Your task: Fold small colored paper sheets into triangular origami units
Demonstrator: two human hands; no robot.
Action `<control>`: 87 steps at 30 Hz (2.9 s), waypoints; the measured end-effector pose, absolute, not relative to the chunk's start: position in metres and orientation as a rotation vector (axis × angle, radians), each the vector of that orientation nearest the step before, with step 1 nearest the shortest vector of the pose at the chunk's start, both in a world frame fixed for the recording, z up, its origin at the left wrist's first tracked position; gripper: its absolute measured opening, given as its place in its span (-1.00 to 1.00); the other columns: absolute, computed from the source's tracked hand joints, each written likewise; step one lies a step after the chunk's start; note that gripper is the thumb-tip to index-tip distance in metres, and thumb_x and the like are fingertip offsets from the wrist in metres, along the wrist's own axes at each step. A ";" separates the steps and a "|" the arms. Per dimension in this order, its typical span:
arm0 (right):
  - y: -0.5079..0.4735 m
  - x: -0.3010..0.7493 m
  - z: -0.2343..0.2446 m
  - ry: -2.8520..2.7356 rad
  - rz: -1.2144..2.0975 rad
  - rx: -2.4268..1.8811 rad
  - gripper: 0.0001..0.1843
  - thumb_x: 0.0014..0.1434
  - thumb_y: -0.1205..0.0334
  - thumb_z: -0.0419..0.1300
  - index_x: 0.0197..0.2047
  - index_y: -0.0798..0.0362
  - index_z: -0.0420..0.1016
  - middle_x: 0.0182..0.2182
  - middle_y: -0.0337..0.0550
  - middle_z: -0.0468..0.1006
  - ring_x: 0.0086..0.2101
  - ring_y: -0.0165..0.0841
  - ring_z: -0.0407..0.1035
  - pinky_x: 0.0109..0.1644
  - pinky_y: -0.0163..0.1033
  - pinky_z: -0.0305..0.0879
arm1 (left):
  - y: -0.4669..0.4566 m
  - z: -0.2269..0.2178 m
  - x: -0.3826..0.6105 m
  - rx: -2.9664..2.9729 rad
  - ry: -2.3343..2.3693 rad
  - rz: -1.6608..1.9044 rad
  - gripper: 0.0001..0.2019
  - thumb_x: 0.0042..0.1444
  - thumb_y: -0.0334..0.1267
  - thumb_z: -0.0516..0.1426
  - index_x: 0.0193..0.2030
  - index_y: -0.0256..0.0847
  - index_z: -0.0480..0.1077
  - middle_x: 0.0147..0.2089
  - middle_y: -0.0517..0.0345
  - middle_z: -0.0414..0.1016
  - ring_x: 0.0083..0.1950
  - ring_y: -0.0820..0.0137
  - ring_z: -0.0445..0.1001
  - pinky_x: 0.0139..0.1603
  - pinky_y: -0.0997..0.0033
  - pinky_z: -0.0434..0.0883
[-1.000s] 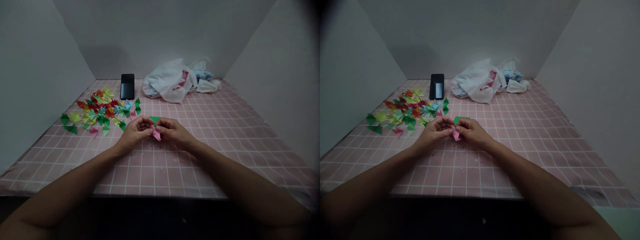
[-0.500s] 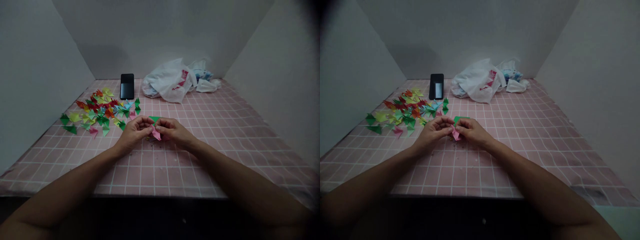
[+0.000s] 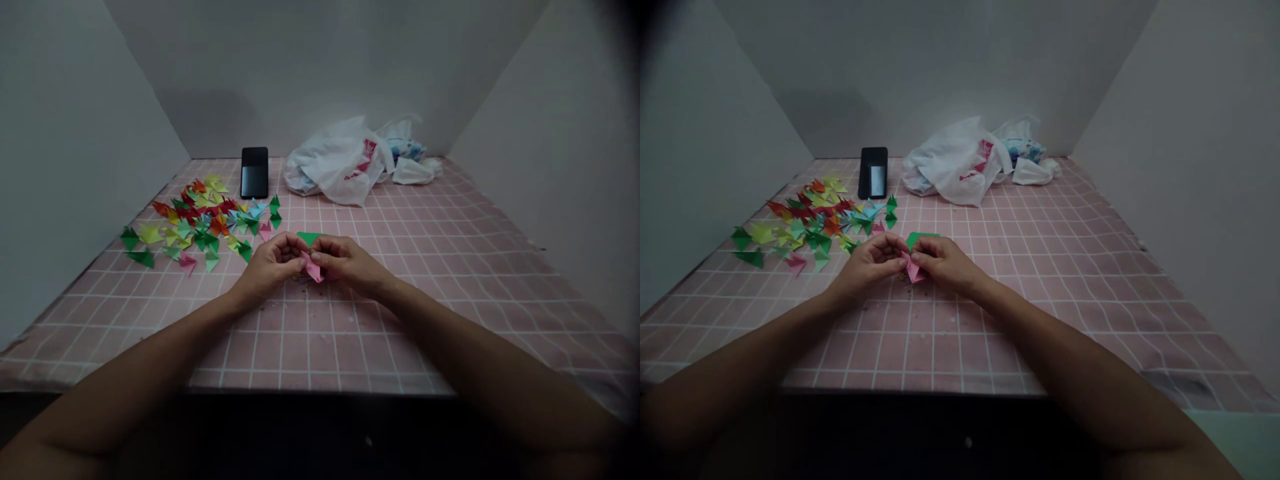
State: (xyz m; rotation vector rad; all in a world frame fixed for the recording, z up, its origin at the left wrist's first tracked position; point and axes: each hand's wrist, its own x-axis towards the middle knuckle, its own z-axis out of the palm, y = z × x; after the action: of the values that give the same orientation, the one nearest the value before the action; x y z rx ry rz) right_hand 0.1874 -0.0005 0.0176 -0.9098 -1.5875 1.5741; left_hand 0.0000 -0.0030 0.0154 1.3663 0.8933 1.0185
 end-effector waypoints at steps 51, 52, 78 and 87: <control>-0.001 0.184 0.018 -1.680 1.201 -0.997 -0.88 0.14 0.21 0.21 -0.38 0.04 0.39 -0.46 -0.26 0.41 -0.42 -0.40 0.29 -0.35 -0.28 0.20 | -0.004 0.010 0.000 1.373 0.989 1.050 -0.81 0.02 -0.17 0.31 -0.36 -0.26 0.50 -0.41 0.20 0.53 -0.39 0.46 0.49 -0.28 0.44 0.49; -0.001 0.184 0.019 -1.742 1.064 -1.002 -0.91 0.14 0.26 0.20 -0.38 0.04 0.39 -0.45 -0.26 0.42 -0.40 -0.39 0.30 -0.33 -0.27 0.20 | -0.004 0.010 0.000 1.389 1.004 1.064 -0.81 0.02 -0.17 0.31 -0.36 -0.26 0.51 -0.41 0.20 0.53 -0.39 0.46 0.49 -0.28 0.44 0.49; -0.008 0.183 0.010 -2.231 0.159 -1.014 -0.90 0.22 0.42 0.08 -0.31 0.04 0.32 -0.31 -0.10 0.44 -0.36 -0.31 0.33 -0.30 -0.22 0.20 | -0.010 0.015 0.002 1.602 1.113 1.055 -0.87 -0.01 -0.23 0.26 -0.45 -0.26 0.51 -0.47 0.18 0.53 -0.43 0.46 0.44 -0.35 0.46 0.38; -0.007 0.185 0.012 -2.234 0.249 -1.005 -0.90 0.27 0.39 0.09 -0.31 0.04 0.31 -0.29 -0.09 0.43 -0.33 -0.31 0.32 -0.25 -0.22 0.21 | -0.009 0.015 0.002 1.625 1.103 1.070 -0.89 -0.01 -0.25 0.24 -0.43 -0.25 0.54 -0.45 0.18 0.56 -0.43 0.47 0.46 -0.34 0.48 0.41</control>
State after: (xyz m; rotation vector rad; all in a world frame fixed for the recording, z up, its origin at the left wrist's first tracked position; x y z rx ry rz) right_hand 0.1846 -0.0074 0.0116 -1.0050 -2.2341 0.2487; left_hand 0.0015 -0.0089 0.0154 1.6247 1.1032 1.0698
